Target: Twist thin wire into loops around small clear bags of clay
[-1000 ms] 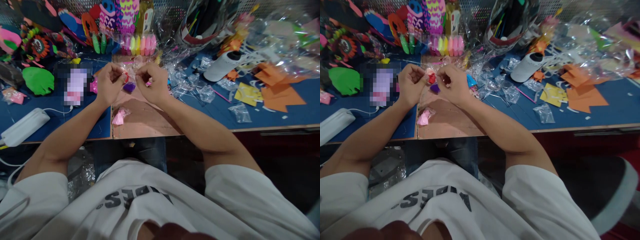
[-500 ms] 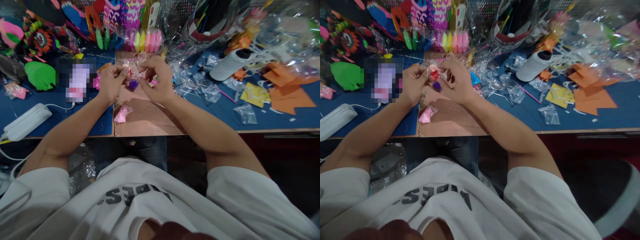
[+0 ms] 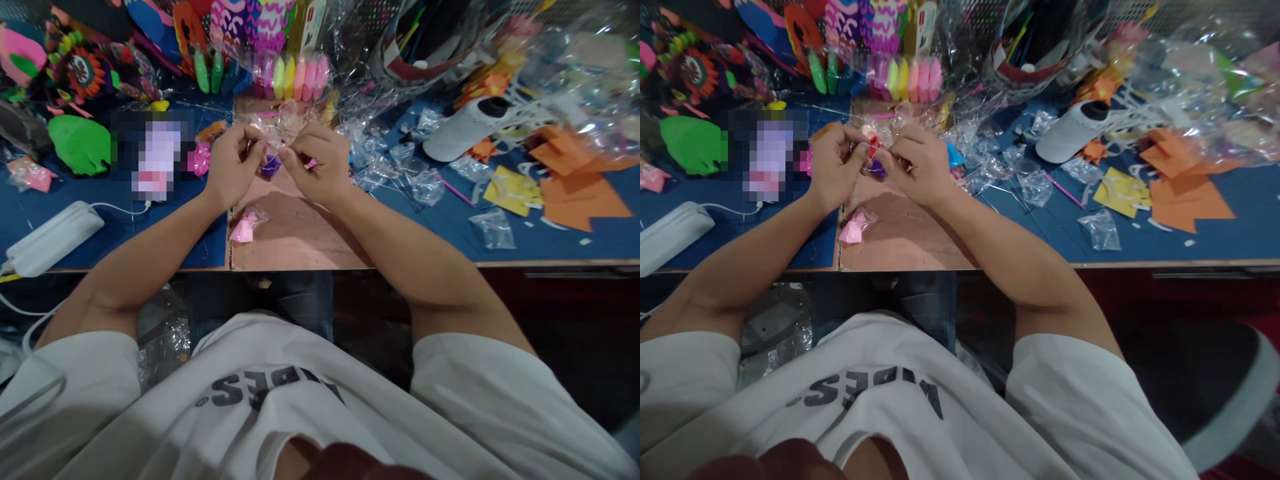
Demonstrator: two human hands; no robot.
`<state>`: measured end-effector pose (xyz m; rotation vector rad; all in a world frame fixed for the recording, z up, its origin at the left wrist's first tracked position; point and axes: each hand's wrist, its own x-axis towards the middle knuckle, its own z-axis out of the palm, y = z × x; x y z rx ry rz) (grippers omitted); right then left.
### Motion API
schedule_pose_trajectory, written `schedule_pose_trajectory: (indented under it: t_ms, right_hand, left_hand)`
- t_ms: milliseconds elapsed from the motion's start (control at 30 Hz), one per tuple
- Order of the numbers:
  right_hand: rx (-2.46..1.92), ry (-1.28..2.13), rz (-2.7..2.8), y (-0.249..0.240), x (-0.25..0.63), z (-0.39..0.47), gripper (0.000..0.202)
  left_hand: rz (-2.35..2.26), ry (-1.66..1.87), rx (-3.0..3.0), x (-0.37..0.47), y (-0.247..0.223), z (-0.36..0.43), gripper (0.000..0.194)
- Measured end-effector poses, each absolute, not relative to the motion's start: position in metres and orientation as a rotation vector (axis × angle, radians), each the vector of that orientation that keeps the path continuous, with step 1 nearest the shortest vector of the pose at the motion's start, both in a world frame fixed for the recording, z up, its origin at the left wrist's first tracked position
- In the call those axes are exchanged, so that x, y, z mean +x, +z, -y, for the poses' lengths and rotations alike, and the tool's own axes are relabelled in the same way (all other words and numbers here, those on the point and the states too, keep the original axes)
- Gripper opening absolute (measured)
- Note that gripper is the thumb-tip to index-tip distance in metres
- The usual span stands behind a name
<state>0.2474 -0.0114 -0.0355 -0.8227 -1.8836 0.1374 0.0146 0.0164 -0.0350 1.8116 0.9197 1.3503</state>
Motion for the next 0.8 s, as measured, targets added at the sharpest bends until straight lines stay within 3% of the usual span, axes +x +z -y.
schedule_pose_trajectory:
  t_ms: [100,300,467,633,733,800]
  right_hand:
    - [-0.911,0.176,1.866,-0.033,0.249,0.013,0.068]
    - [-0.882,0.259,1.926,-0.032,0.254,0.008,0.071]
    - [-0.896,0.269,1.982,-0.03,0.253,0.01,0.058]
    - [-0.872,0.295,2.085,-0.026,0.251,0.017,0.043]
    - [-0.882,0.297,2.113,-0.025,0.253,0.016,0.045]
    - [-0.89,0.326,2.108,-0.024,0.254,0.013,0.05]
  left_hand:
    - [-0.898,1.379,1.84,0.013,-0.038,-0.019,0.027]
    - [-0.844,1.393,1.766,0.013,-0.043,-0.025,0.051]
    - [-0.871,1.456,1.792,0.014,-0.046,-0.032,0.06]
    - [-0.962,1.407,1.98,0.007,-0.025,-0.021,0.046]
    - [-0.906,1.366,2.132,0.005,-0.013,-0.014,0.019]
    - [-0.851,1.287,2.143,0.005,-0.01,-0.012,0.02]
